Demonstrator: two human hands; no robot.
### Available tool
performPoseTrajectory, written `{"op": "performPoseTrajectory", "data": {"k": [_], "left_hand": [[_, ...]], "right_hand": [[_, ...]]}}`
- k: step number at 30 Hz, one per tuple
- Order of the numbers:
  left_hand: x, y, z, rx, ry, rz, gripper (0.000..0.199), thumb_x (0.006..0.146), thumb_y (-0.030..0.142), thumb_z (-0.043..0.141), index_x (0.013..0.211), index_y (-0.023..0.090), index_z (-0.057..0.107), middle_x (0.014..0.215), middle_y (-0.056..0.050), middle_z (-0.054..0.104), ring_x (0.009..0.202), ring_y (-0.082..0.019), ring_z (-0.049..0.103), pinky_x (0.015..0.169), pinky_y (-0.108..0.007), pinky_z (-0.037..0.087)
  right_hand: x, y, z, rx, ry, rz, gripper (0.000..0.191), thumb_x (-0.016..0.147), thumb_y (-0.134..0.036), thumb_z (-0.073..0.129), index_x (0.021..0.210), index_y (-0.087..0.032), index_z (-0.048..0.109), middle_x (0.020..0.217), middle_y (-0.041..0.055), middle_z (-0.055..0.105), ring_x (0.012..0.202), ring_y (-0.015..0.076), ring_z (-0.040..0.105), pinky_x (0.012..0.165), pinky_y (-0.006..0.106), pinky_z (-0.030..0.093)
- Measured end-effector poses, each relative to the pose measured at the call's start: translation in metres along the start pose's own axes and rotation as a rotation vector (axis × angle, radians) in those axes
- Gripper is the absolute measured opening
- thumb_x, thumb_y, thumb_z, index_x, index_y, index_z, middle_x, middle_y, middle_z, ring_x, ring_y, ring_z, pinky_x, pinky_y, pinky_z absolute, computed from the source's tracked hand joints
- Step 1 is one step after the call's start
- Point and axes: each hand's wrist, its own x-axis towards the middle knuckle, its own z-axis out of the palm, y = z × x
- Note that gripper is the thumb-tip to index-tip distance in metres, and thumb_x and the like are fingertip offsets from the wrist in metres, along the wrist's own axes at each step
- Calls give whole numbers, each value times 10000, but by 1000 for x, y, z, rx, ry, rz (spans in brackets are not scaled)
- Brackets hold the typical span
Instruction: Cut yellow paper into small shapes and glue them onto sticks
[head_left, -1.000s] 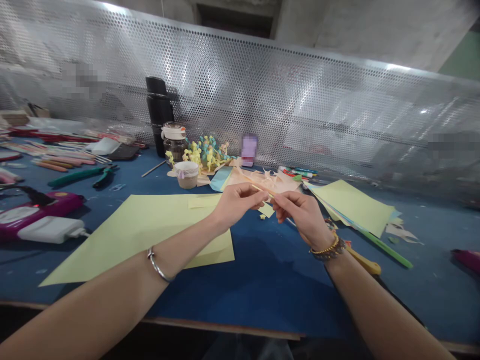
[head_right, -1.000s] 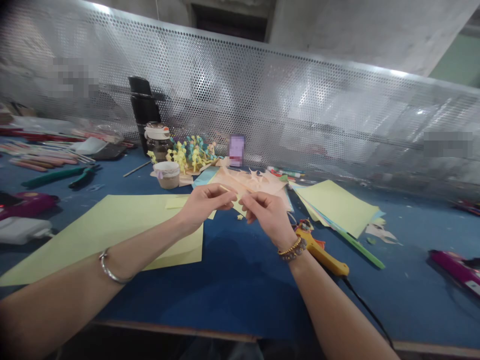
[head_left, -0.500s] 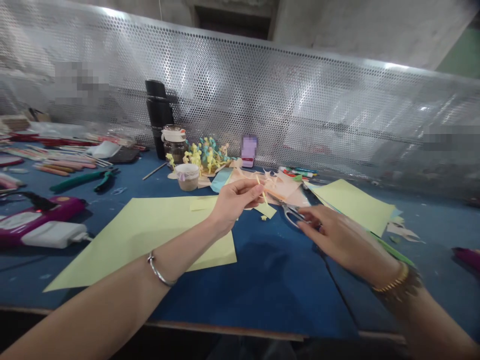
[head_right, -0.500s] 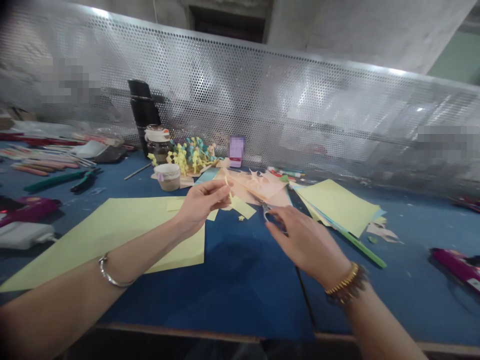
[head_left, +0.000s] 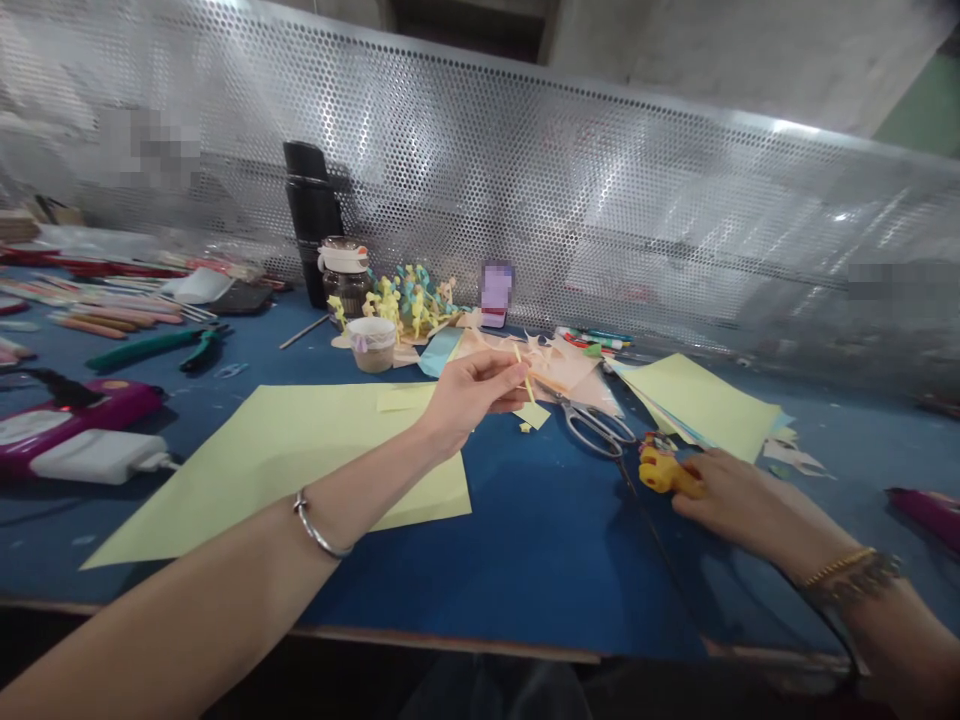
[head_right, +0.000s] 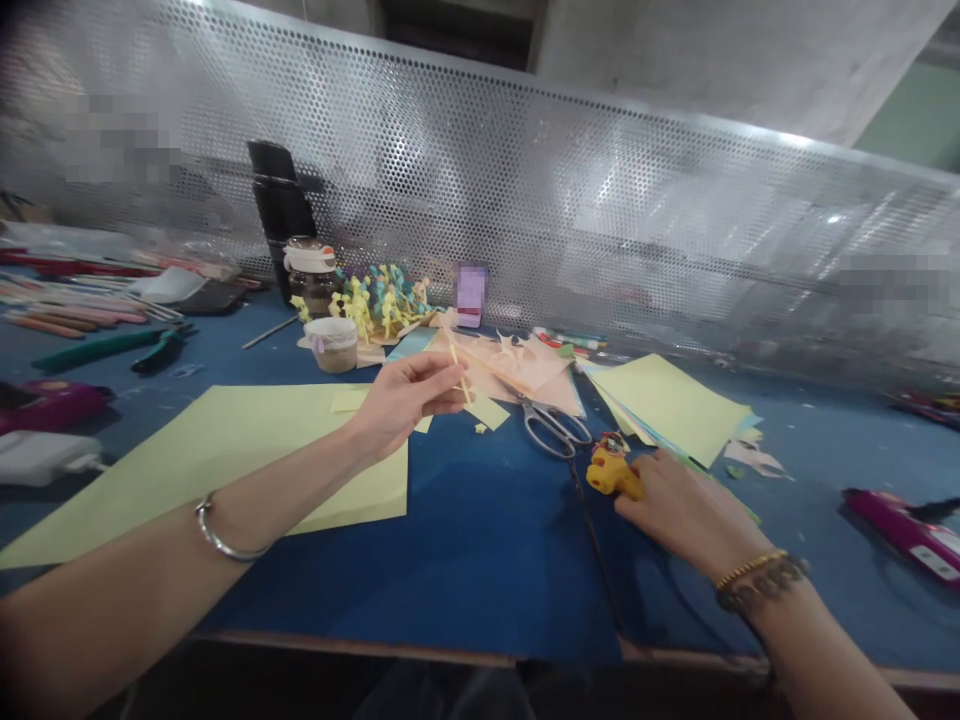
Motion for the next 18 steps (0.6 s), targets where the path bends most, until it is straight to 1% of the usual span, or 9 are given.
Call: {"op": "performPoseTrajectory", "data": {"k": [1, 4, 5, 6, 7, 9, 10, 14, 18], "left_hand": [[0, 0, 0, -1, 1, -6, 226, 703, 309, 732, 824, 139, 645, 723, -21, 668, 673, -117, 651, 694, -264, 542], [0, 0, 1, 7, 2, -18, 189, 716, 278, 723, 819, 139, 649, 722, -17, 668, 665, -112, 654, 685, -252, 550], [0, 0, 1, 12, 4, -21, 179, 718, 273, 722, 812, 139, 649, 713, -12, 663, 657, -108, 651, 683, -251, 552], [0, 0, 1, 19, 7, -24, 172, 719, 270, 721, 803, 138, 648, 701, -7, 656, 651, -106, 649, 683, -252, 554], [1, 0, 1, 25, 12, -27, 167, 721, 269, 719, 796, 139, 647, 689, -4, 649, 650, -106, 648, 688, -255, 555], [1, 0, 1, 40, 32, -34, 159, 728, 268, 712, 789, 139, 643, 671, -2, 642, 649, -109, 650, 697, -265, 559], [2, 0, 0, 49, 48, -35, 156, 731, 264, 709, 790, 138, 640, 669, -3, 642, 646, -110, 650, 699, -269, 561], [4, -2, -2, 79, 102, -29, 149, 739, 242, 700, 808, 133, 626, 663, -9, 643, 627, -114, 654, 681, -272, 567], [5, -5, -3, 102, 109, -20, 159, 737, 257, 701, 799, 133, 622, 652, -5, 630, 618, -113, 653, 667, -264, 569]], "right_hand": [[-1, 1, -7, 62, -51, 9, 156, 703, -336, 545, 679, -198, 613, 747, 93, 638, 669, 233, 609, 575, 321, 387], [-5, -3, -34, 402, -66, 122, 179, 735, -356, 530, 794, -233, 646, 683, 90, 646, 571, 186, 565, 532, 313, 383], [-6, -9, -43, 565, -71, 120, 213, 750, -400, 512, 737, -226, 634, 630, 75, 625, 519, 177, 537, 496, 309, 373], [-6, -17, -49, 767, -41, 53, 245, 776, -421, 497, 750, -219, 633, 650, 66, 621, 562, 178, 547, 521, 302, 393], [-5, -27, -54, 977, 52, -26, 255, 802, -420, 474, 816, -222, 634, 694, 59, 629, 622, 182, 562, 549, 294, 406], [1, -49, -58, 1255, 113, -145, 191, 794, -360, 528, 884, -225, 628, 768, 39, 627, 594, 148, 527, 522, 269, 385], [6, -61, -57, 1343, 91, -196, 181, 798, -353, 543, 891, -223, 628, 807, 35, 625, 572, 131, 507, 509, 262, 376], [26, -89, -39, 1420, 44, -291, 183, 840, -361, 551, 868, -202, 636, 676, 7, 577, 550, 108, 475, 518, 242, 366], [32, -88, -19, 1341, 4, -207, 265, 849, -413, 559, 732, -182, 614, 593, -7, 529, 515, 89, 447, 495, 226, 349]]}}
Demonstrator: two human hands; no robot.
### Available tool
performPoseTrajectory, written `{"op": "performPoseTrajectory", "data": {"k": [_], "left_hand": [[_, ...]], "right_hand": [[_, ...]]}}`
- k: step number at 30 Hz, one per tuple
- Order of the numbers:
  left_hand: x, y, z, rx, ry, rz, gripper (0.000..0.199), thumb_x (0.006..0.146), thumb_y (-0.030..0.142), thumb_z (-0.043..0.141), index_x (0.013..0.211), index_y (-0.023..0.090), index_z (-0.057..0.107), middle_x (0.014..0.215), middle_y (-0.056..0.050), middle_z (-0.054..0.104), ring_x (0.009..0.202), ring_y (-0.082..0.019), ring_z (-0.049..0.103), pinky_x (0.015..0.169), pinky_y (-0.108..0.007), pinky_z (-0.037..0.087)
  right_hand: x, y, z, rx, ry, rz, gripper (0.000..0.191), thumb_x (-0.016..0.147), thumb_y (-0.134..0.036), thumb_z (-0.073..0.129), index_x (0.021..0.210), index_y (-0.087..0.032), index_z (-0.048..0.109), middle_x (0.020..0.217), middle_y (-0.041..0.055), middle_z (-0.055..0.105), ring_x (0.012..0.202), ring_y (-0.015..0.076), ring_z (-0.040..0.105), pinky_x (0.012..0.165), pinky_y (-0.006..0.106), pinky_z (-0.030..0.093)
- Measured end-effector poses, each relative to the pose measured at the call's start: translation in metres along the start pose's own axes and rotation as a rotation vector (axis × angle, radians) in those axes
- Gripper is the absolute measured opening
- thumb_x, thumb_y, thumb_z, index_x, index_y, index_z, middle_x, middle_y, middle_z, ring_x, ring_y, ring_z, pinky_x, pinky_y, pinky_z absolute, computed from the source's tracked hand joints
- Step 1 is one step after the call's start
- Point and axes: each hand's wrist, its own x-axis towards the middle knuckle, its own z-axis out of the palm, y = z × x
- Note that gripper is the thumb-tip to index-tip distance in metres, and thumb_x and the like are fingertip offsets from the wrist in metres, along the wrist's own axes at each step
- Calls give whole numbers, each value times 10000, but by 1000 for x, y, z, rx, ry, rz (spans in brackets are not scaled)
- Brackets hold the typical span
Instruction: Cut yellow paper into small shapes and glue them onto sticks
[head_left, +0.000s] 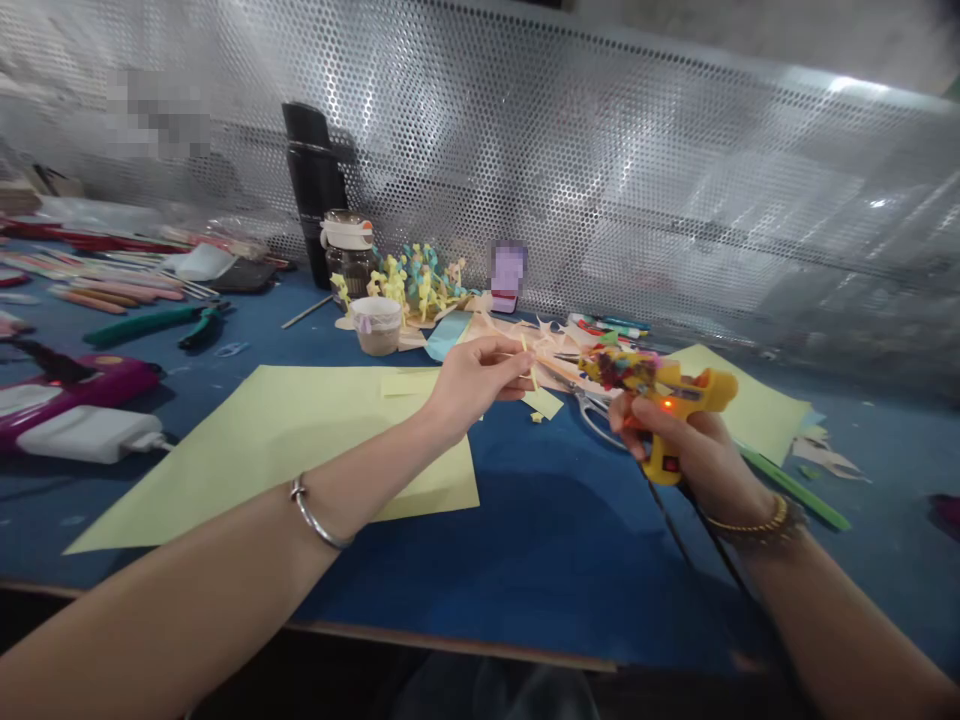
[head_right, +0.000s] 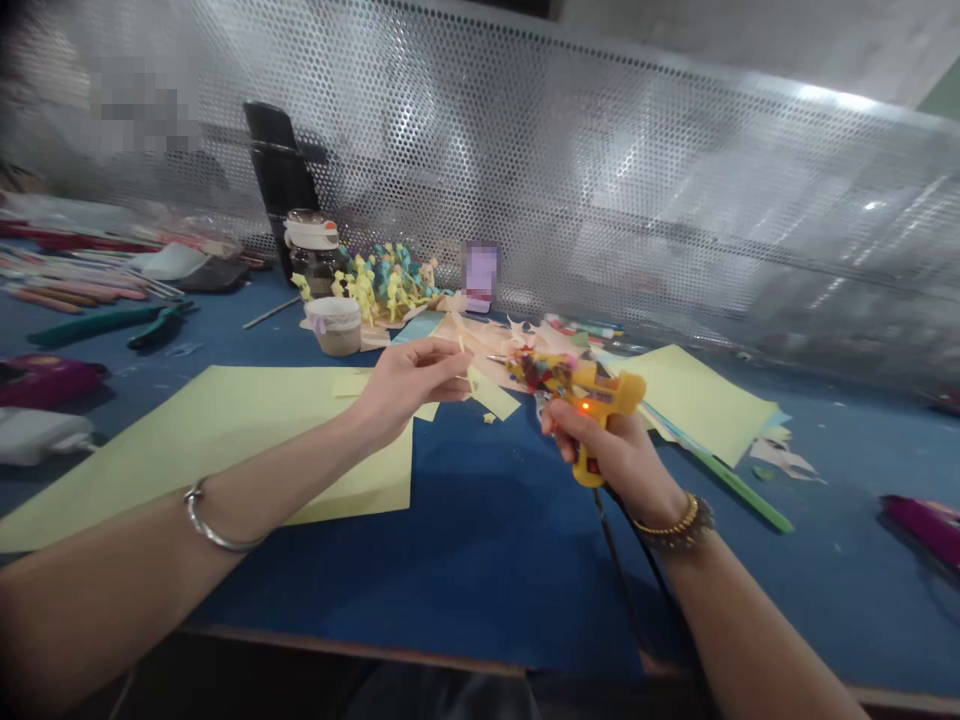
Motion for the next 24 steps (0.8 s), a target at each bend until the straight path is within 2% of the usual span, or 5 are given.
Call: {"op": "performPoseTrajectory", "data": {"k": [6, 17, 24], "left_hand": [[0, -2, 0, 32, -35, 22, 177, 728, 269, 708, 808, 137, 622, 674, -3, 636, 637, -117, 661, 649, -245, 567], [-2, -2, 2, 60, -63, 29, 192, 737, 295, 698, 817, 142, 613, 679, -7, 647, 654, -126, 671, 618, -228, 561], [-2, -1, 2, 75, -63, 32, 192, 738, 305, 697, 822, 148, 624, 669, -5, 646, 657, -129, 667, 647, -258, 570]], "right_hand": [[-5, 6, 1, -57, -9, 83, 401, 790, -518, 598, 593, -174, 535, 540, -14, 489, 461, 75, 423, 426, 213, 328], [-1, 8, -1, -109, -4, 121, 473, 762, -583, 583, 525, -181, 503, 489, -12, 471, 459, 87, 426, 434, 220, 355], [0, 9, -1, -129, -11, 127, 490, 756, -598, 577, 508, -184, 491, 475, -12, 464, 451, 89, 419, 426, 223, 348]]}}
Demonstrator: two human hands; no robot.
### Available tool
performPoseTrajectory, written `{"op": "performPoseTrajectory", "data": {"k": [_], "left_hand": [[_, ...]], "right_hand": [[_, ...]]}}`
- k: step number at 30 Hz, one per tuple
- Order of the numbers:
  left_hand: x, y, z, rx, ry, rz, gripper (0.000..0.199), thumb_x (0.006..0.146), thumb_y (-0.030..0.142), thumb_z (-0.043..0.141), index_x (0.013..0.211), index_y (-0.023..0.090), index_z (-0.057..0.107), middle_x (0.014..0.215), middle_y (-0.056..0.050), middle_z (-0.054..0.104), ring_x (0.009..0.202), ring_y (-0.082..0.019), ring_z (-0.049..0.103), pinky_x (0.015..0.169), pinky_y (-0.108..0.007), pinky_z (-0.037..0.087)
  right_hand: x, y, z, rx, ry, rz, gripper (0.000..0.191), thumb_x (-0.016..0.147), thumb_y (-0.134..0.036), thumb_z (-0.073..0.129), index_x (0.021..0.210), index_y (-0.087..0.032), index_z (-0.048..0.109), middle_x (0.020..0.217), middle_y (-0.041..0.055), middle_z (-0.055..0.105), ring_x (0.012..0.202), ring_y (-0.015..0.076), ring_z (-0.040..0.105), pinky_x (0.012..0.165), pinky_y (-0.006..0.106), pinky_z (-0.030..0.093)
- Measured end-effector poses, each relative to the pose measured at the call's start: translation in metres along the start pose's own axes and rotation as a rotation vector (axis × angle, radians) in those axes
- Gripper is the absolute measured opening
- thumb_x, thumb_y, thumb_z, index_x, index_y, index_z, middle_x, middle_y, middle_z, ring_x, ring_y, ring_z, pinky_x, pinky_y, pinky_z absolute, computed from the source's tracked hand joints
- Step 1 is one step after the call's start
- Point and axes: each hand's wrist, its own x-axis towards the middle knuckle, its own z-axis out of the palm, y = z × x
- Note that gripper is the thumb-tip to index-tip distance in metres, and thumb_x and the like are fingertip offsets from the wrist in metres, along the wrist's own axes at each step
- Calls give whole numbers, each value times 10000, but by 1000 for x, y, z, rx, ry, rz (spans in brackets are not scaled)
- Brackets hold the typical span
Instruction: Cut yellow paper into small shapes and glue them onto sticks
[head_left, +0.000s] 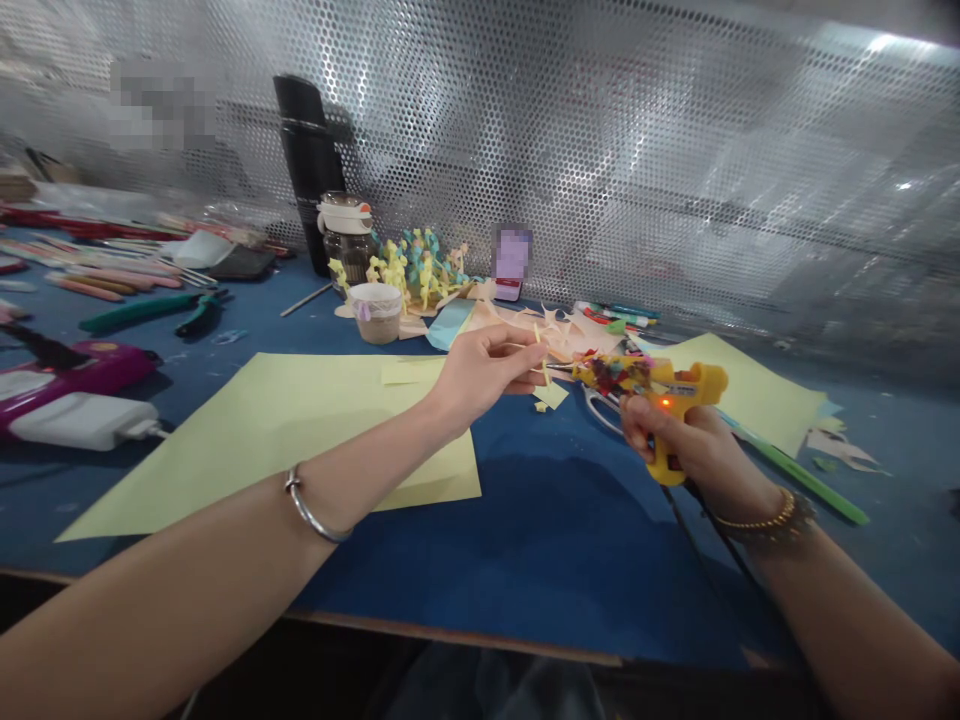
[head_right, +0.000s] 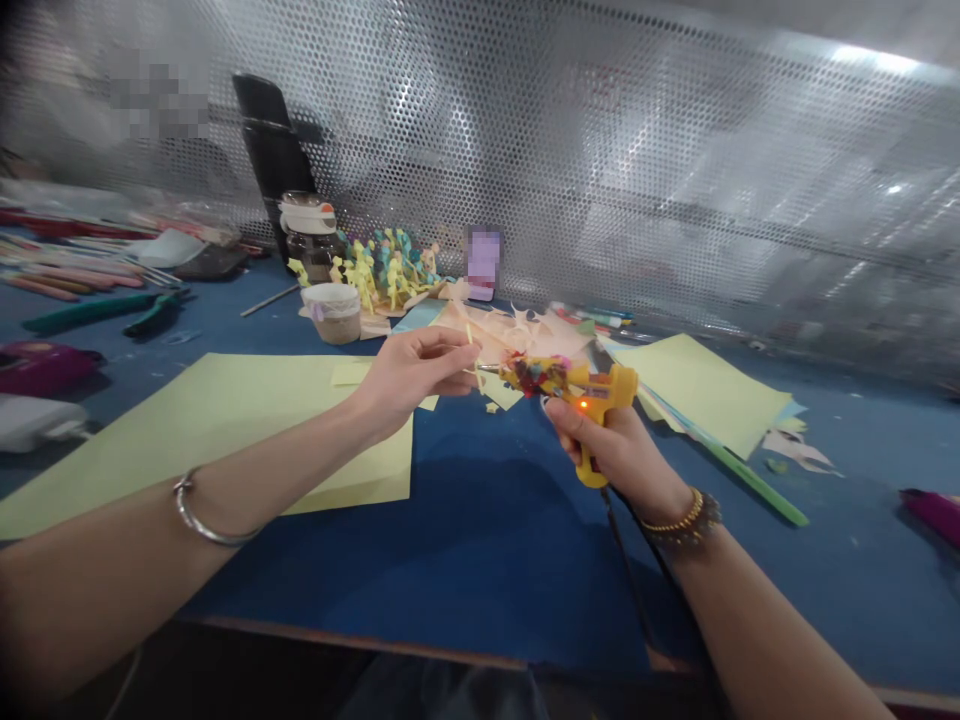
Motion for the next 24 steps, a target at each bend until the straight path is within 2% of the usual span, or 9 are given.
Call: {"op": "performPoseTrajectory", "data": {"k": [11, 24], "left_hand": [[-1, 1, 0, -7, -6, 2, 170, 742, 278, 697, 817, 144, 625, 659, -6, 645, 657, -130, 673, 620, -233, 562], [-1, 1, 0, 14, -10, -3, 197, 732, 299, 701, 834, 149, 627, 666, -14, 660, 667, -137, 674, 654, -261, 567]], "right_hand": [[2, 6, -2, 44, 12, 6, 459, 771, -559, 592, 528, -181, 495, 482, -14, 478, 449, 88, 429, 435, 228, 349], [2, 4, -3, 3, -15, 24, 480, 784, -570, 558, 505, -187, 478, 471, -2, 463, 445, 104, 420, 403, 245, 317]]}}
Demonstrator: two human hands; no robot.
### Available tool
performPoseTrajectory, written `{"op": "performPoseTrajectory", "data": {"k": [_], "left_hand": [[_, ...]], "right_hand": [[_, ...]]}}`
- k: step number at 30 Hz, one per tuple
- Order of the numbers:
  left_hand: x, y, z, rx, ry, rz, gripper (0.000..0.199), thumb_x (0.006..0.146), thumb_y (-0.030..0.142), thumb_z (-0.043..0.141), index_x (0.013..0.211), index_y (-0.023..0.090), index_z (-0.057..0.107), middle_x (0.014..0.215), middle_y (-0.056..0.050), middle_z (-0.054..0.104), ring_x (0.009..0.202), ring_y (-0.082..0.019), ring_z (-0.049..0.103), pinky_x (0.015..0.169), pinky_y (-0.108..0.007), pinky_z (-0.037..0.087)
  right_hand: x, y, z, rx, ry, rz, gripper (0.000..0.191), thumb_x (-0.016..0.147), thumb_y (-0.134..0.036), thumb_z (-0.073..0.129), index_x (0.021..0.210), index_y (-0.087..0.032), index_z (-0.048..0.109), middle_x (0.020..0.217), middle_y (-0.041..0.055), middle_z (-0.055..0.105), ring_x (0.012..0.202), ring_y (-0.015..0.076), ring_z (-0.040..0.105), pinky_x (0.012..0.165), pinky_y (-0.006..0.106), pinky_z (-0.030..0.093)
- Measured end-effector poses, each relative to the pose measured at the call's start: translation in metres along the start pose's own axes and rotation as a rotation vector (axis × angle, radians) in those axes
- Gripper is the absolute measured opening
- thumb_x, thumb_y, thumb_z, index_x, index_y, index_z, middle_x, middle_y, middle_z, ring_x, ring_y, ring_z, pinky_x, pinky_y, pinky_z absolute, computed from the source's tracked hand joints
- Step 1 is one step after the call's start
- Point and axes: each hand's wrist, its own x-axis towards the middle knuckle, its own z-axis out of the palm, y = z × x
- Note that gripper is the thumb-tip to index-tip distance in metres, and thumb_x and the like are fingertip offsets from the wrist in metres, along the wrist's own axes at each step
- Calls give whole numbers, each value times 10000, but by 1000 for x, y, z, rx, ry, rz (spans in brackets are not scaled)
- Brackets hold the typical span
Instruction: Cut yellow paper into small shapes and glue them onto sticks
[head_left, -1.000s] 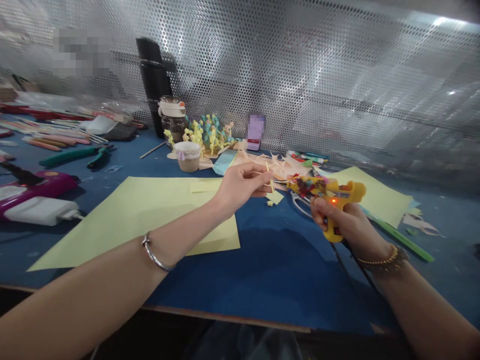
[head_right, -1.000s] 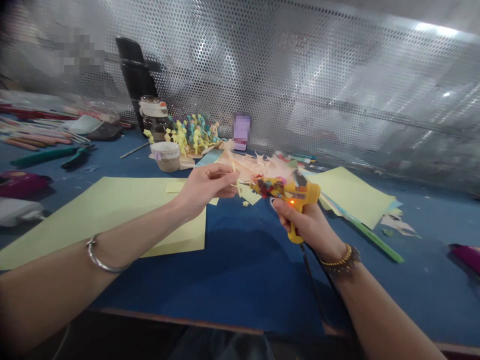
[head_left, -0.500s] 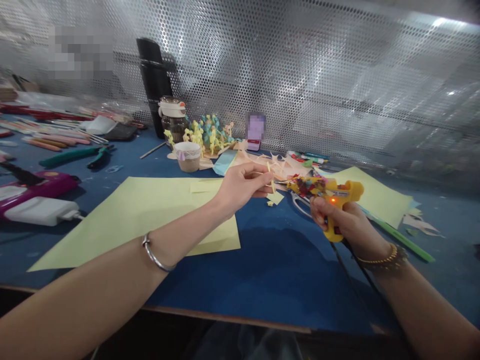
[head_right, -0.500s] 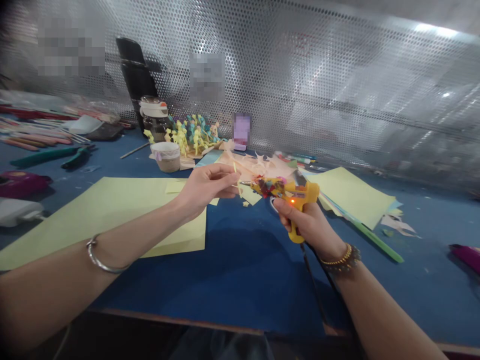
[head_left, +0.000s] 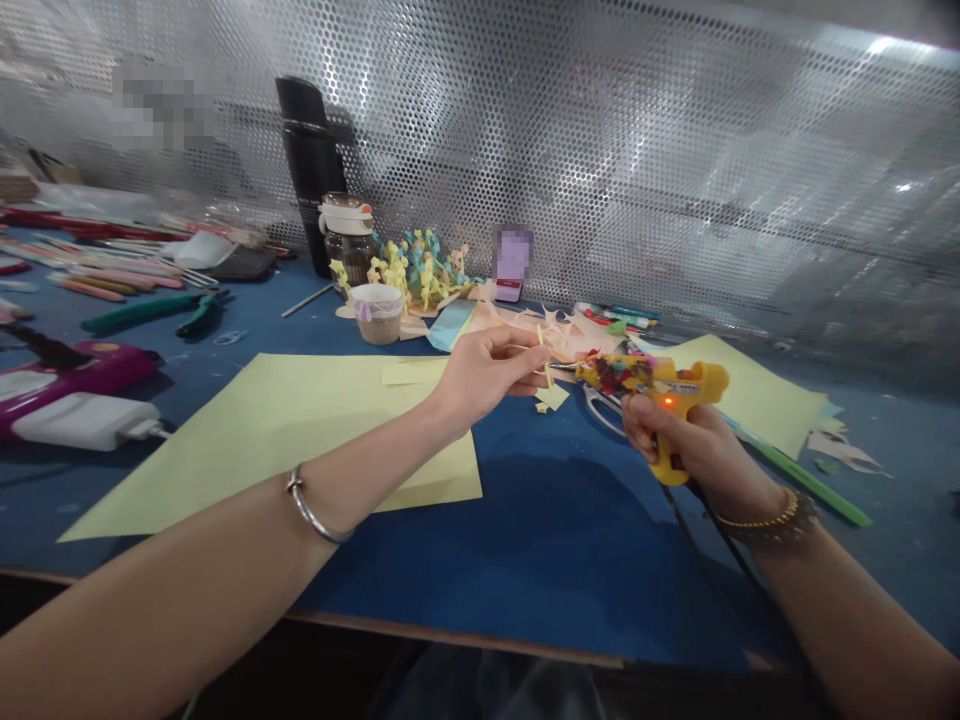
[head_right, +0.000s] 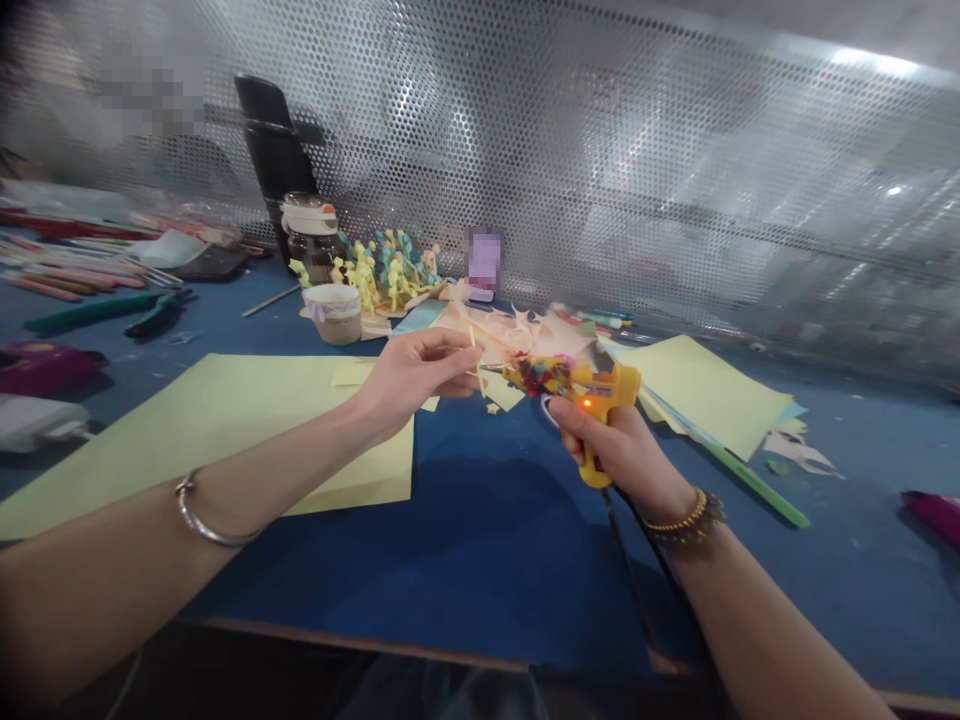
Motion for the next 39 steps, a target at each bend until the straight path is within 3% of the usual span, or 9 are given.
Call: {"op": "performPoseTrajectory", "data": {"k": [39], "left_hand": [[1, 0, -1, 2, 14, 12, 192, 722, 306, 702, 822, 160, 628, 675, -6, 657, 640, -121, 665, 631, -240, 543]], "right_hand": [[0, -5, 3, 7, 33, 18, 493, 725, -607, 596, 504, -189, 458, 463, -13, 452, 431, 95, 419, 401, 230, 348]]}}
